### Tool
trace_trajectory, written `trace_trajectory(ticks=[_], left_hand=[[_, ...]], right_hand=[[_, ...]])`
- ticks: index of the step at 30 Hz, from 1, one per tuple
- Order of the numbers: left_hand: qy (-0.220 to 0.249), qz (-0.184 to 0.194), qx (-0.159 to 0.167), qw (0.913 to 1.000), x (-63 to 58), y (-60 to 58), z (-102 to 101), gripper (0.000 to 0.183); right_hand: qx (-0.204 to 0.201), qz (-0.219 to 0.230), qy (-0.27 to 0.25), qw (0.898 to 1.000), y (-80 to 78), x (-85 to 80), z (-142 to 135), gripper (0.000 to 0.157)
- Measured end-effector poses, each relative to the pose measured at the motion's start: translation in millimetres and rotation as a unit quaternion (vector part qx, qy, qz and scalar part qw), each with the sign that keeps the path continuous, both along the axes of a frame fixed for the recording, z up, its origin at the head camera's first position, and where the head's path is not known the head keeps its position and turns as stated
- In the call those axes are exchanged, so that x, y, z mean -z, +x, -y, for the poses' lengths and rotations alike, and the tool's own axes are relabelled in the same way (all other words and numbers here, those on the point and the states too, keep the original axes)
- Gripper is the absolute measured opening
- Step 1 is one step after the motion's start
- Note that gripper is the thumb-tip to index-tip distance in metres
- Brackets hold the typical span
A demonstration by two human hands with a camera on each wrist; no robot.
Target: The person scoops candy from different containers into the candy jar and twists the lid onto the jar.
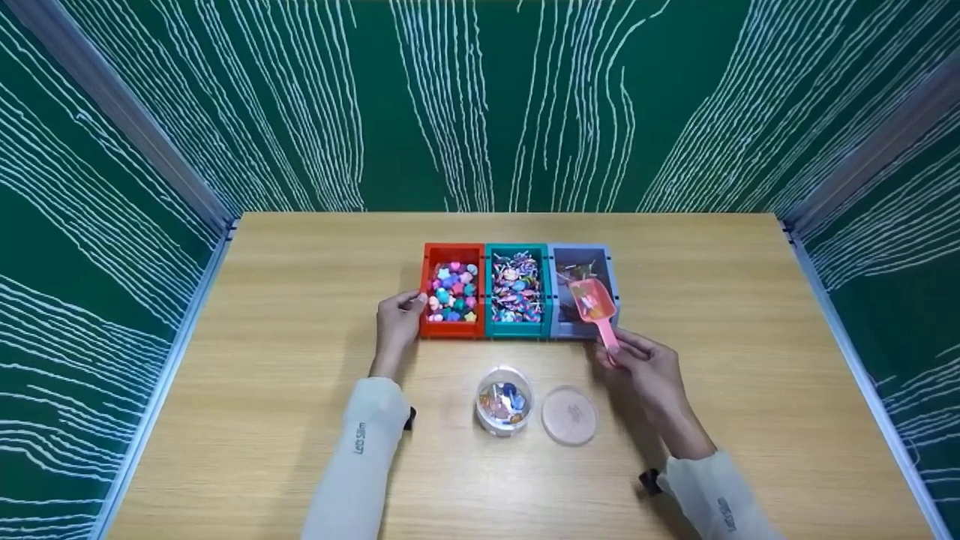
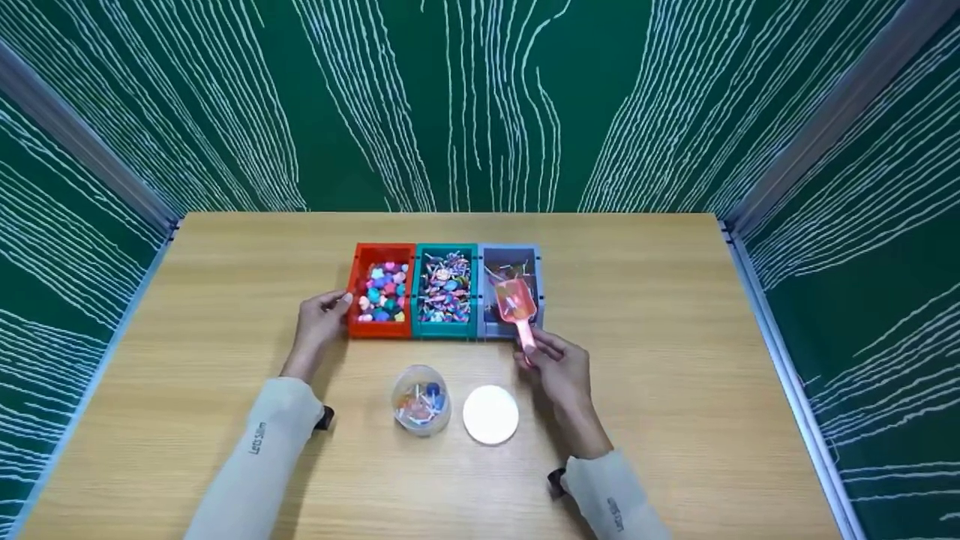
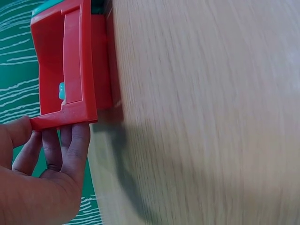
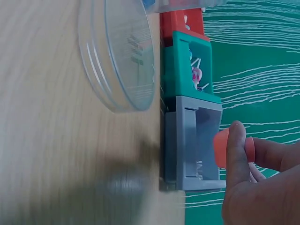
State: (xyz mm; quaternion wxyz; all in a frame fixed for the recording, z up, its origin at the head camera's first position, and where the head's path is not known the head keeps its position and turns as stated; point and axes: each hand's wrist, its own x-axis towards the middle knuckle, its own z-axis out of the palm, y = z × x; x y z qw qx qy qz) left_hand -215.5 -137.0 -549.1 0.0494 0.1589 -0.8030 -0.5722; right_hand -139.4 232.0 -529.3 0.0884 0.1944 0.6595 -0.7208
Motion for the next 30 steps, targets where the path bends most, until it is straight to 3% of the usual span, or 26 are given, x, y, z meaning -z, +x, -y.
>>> trace_trajectory(ticks=[6,12,15,19,21,24,30], left_hand=[[0.004,-0.034,-0.006,0.9994,3.4,1.8,0,0.024],[-0.022,-0.033,0.002,0.9992,1.0,8.4,1,0.027],[-0.037,-0.039,0.0,0.9985,-1.6,16.7,0,0.028],[-0.049,-0.051,0.009,0.9975,-7.0,37.5,-6,0.028],[-0.053,-0.056,0.033,0.9965,-10.3,50.8,-11,0.029],[-0.062,-0.057,0.096,0.9918,-15.0,71.0,-17,0.032],[-0.065,-0.029,0.223,0.9723,-19.0,100.7,-24,0.053]], right_hand=[[-0.019,-0.013,0.006,1.0,14.2,0.4,-5,0.047],[-0.029,0.006,0.033,0.999,27.9,-4.6,-6,0.047],[-0.033,0.003,0.025,0.999,34.5,-8.4,-6,0.047],[-0.045,-0.005,0.016,0.999,42.7,-12.8,-3,0.047],[-0.05,-0.005,0.021,0.998,46.2,-14.6,-2,0.046],[-0.056,-0.006,0.03,0.998,51.0,-16.7,0,0.044],[-0.063,-0.012,0.024,0.998,60.3,-20.5,4,0.045]])
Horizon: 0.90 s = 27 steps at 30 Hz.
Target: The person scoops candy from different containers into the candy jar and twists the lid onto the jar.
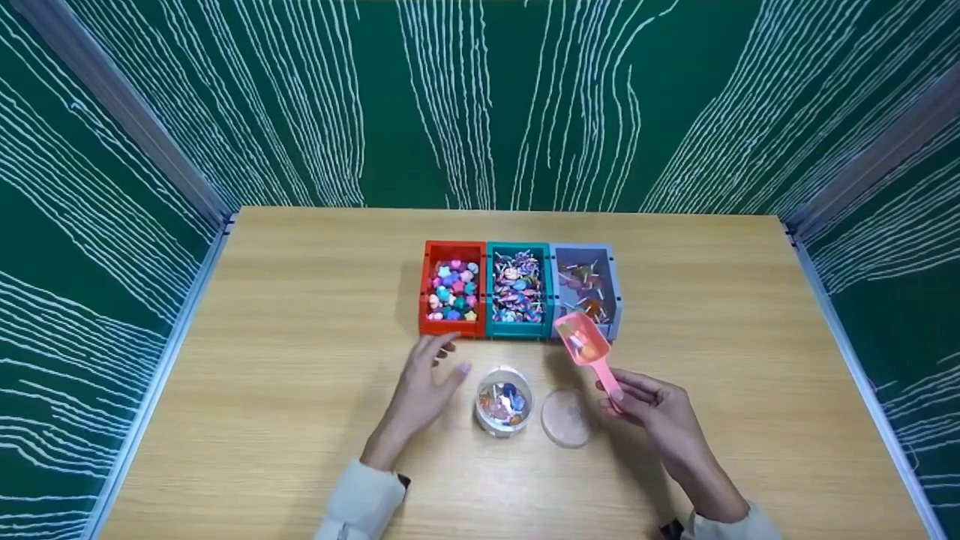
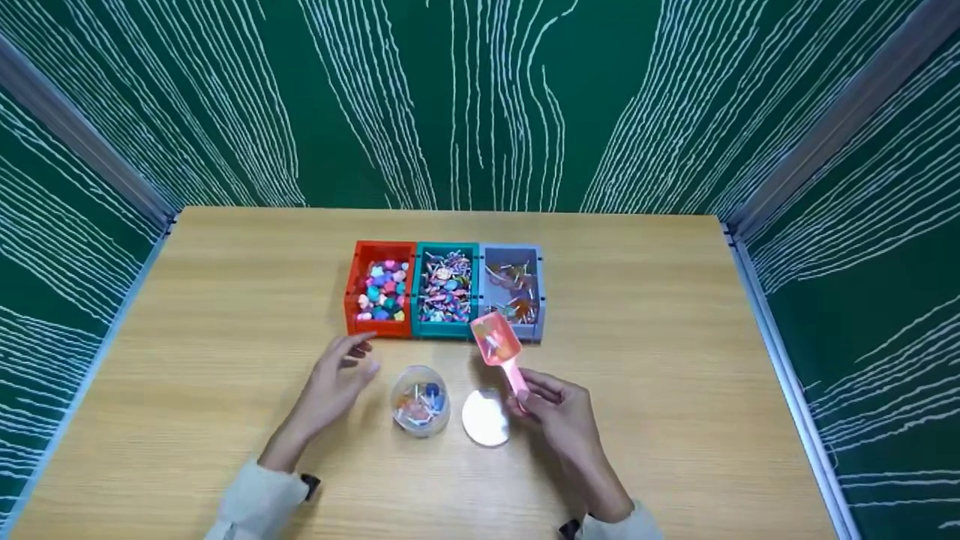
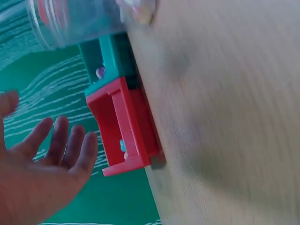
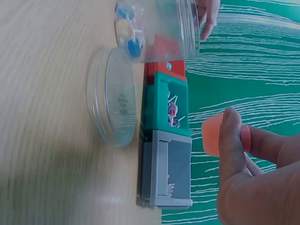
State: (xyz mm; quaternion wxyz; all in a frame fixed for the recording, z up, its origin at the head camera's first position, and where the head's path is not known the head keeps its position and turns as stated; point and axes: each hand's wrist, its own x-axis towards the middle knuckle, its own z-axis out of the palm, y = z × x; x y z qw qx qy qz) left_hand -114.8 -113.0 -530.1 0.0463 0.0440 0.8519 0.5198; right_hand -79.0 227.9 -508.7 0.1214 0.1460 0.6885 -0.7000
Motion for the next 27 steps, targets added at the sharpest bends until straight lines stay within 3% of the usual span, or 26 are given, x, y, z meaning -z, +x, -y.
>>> trace_trajectory(ticks=[6,12,17,27], left_hand=[[-0.027,0.056,0.105,0.9926,2.6,16.2,-4,0.09],[-0.035,0.078,0.165,0.9825,8.9,20.9,-9,0.107],[-0.05,0.077,0.177,0.9799,10.8,21.5,-18,0.109],[-0.097,0.079,0.155,0.9799,11.8,23.9,-36,0.11]], right_hand=[[-0.009,-0.005,-0.013,1.0,6.6,-3.1,5,0.043],[-0.042,-0.009,-0.018,0.999,12.8,-7.0,6,0.045],[-0.074,0.003,-0.015,0.997,17.5,-10.8,8,0.047],[-0.137,-0.001,-0.024,0.99,27.5,-13.9,14,0.047]])
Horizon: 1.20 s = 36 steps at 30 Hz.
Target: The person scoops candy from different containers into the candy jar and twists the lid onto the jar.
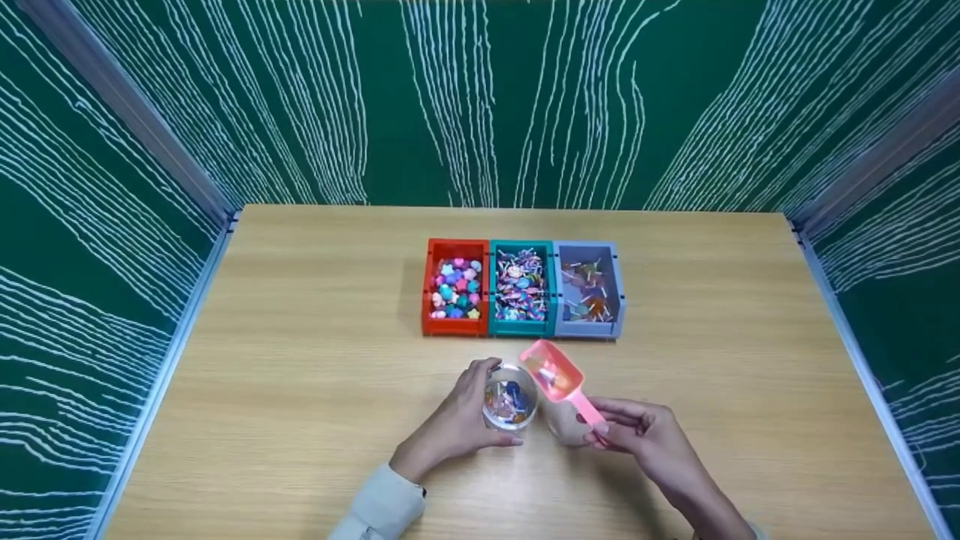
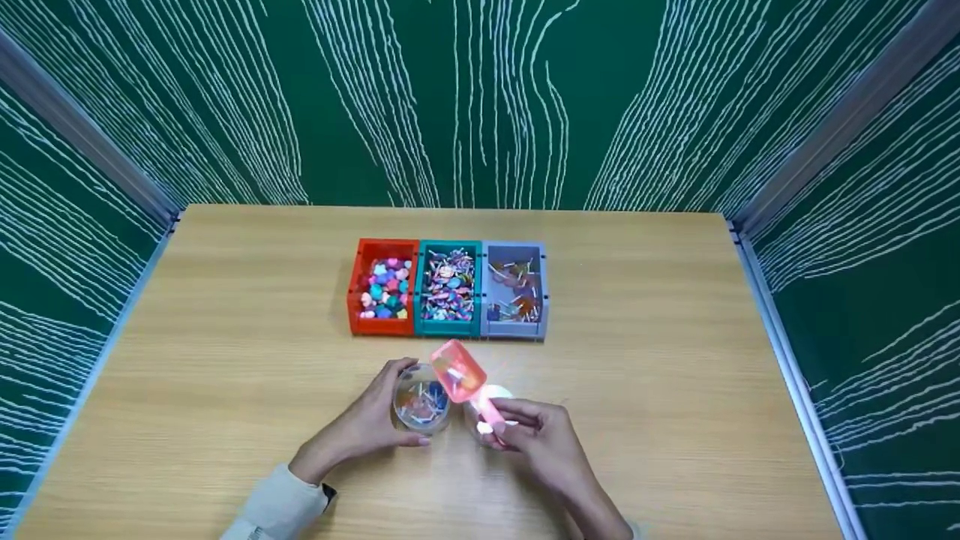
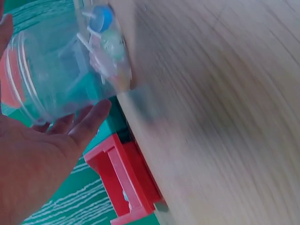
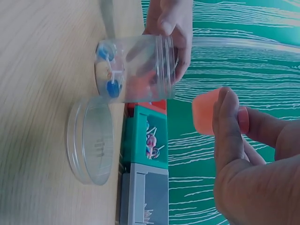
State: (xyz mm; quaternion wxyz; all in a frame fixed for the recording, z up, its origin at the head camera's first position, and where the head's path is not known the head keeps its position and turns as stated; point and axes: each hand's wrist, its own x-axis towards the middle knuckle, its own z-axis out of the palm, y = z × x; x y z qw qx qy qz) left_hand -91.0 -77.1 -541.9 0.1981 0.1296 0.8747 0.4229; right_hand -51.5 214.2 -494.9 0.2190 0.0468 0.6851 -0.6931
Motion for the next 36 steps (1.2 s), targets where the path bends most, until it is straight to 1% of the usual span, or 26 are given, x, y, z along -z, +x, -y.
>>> trace_trajectory(ticks=[2,4,9,13,16,20,29,32,36], left_hand=[[-0.004,-0.005,-0.005,1.0,0.7,-0.3,-2,0.109],[-0.005,-0.021,-0.005,0.9998,2.3,-1.2,-4,0.107],[0.004,-0.051,0.002,0.9987,4.9,-4.2,-5,0.096],[0.005,-0.041,-0.003,0.9991,5.0,-6.0,-6,0.093],[0.002,-0.036,-0.007,0.9993,4.1,-6.5,-6,0.092],[-0.003,-0.037,-0.008,0.9993,3.3,-6.7,-6,0.093],[0.001,-0.032,-0.013,0.9994,5.6,-6.9,-6,0.092],[0.006,-0.027,-0.016,0.9995,5.8,-7.1,-5,0.091],[0.017,-0.03,-0.012,0.9993,6.2,-7.5,-5,0.091]], right_hand=[[-0.016,-0.008,-0.009,1.0,1.8,1.2,1,0.046],[-0.034,-0.02,-0.016,0.999,3.1,2.4,1,0.045],[-0.066,-0.036,-0.017,0.997,4.8,2.8,2,0.045],[-0.073,-0.018,-0.004,0.997,4.0,0.9,3,0.047],[-0.08,-0.015,0.005,0.997,3.5,-0.6,4,0.048],[-0.09,-0.026,0.02,0.995,2.8,-1.6,4,0.047],[-0.098,-0.026,0.044,0.994,0.3,-6.3,5,0.043],[-0.1,-0.034,0.049,0.993,-0.5,-7.4,6,0.042],[-0.11,-0.054,0.051,0.991,-0.7,-8.4,5,0.04]])
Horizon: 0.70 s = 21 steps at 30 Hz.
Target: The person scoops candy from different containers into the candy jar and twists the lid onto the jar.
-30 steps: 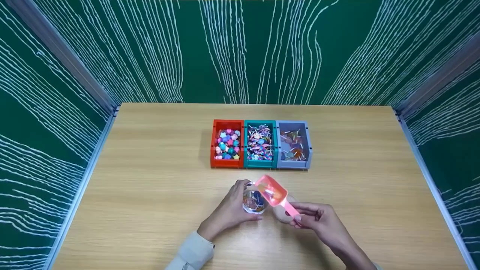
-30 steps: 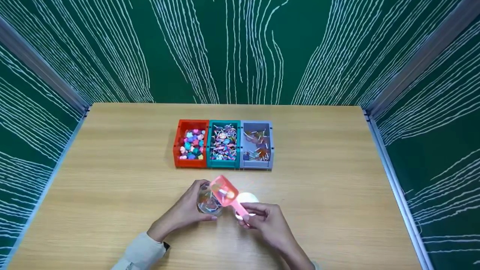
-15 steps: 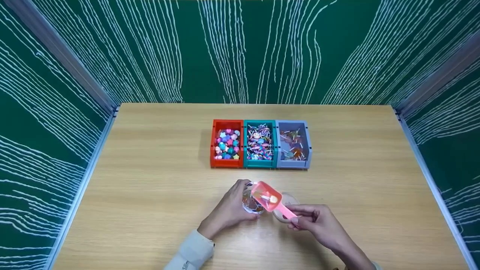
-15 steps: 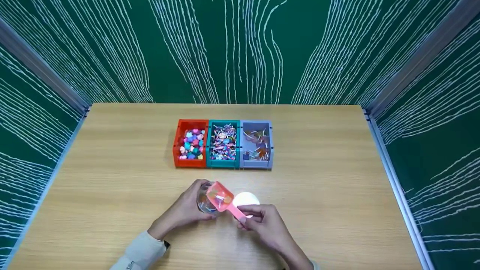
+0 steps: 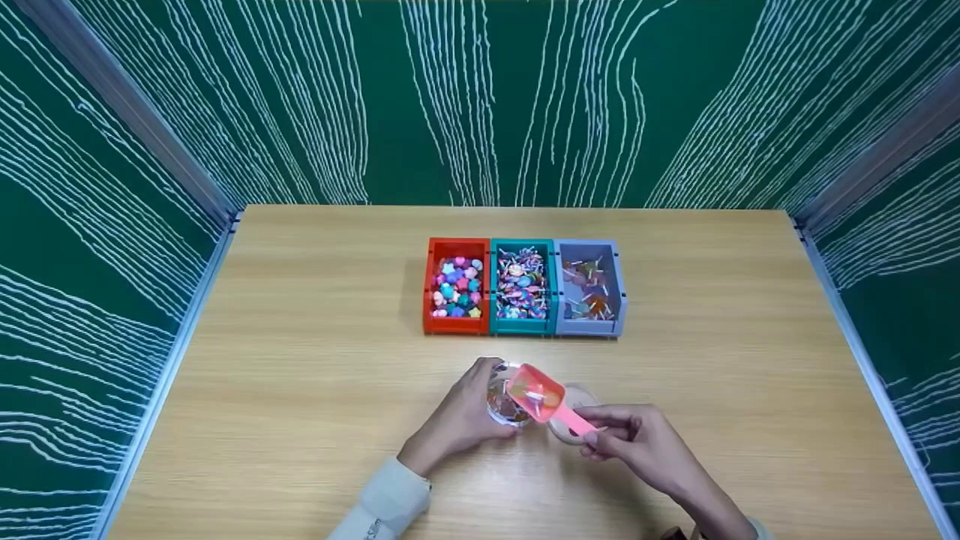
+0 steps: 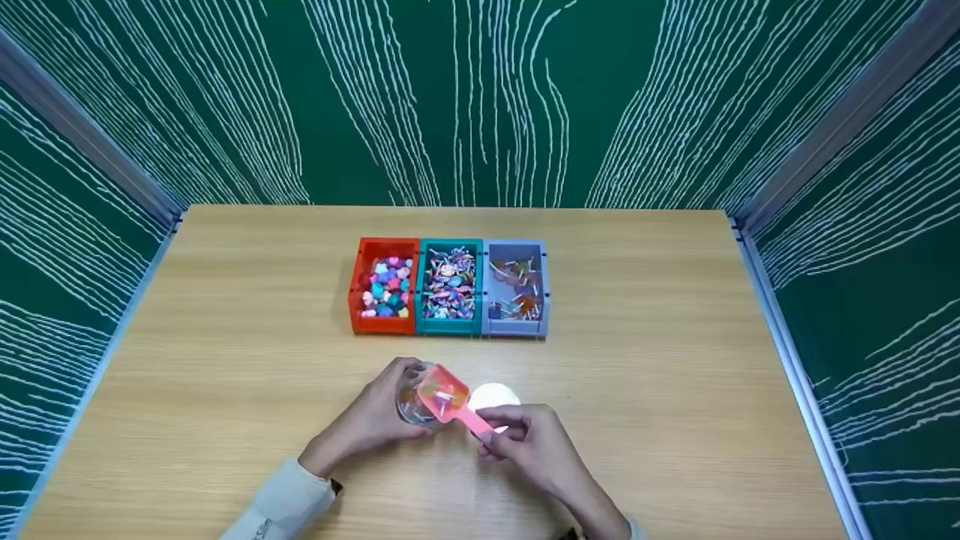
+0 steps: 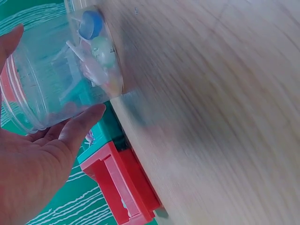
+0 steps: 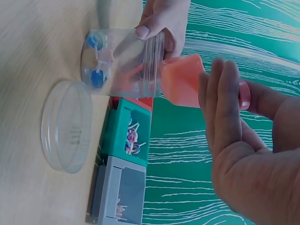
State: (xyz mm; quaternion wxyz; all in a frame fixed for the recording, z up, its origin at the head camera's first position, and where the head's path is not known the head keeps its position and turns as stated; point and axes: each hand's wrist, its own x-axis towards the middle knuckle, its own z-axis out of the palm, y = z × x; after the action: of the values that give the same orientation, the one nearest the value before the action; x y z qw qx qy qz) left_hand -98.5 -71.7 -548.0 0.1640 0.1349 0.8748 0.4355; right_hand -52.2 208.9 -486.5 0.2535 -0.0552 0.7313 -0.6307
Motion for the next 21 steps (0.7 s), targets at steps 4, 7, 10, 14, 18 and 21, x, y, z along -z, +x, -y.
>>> trace_trajectory(ticks=[4,7,10,14,18,21], left_hand=[[0.006,-0.004,0.003,1.0,-0.4,-0.5,0,0.091],[0.006,-0.001,0.001,1.0,-1.1,-0.2,0,0.09],[0.005,0.005,-0.001,1.0,-2.0,-0.3,-1,0.091],[0.002,0.012,-0.003,0.9999,-2.4,-0.7,-1,0.091],[-0.003,0.017,-0.005,0.9998,-2.2,-0.9,-2,0.09],[-0.003,0.017,-0.005,0.9998,-2.1,-1.0,-1,0.09]], right_hand=[[-0.012,-0.013,0.0,1.0,-0.7,-1.5,0,0.039],[-0.021,-0.02,0.0,1.0,-1.3,-3.6,0,0.04],[-0.025,-0.022,0.006,0.999,-1.6,-6.1,0,0.042],[-0.028,-0.027,0.015,0.999,-2.1,-9.4,0,0.04],[-0.034,-0.036,0.025,0.998,-3.3,-12.7,1,0.037],[-0.034,-0.042,0.032,0.998,-4.0,-14.8,2,0.035]])
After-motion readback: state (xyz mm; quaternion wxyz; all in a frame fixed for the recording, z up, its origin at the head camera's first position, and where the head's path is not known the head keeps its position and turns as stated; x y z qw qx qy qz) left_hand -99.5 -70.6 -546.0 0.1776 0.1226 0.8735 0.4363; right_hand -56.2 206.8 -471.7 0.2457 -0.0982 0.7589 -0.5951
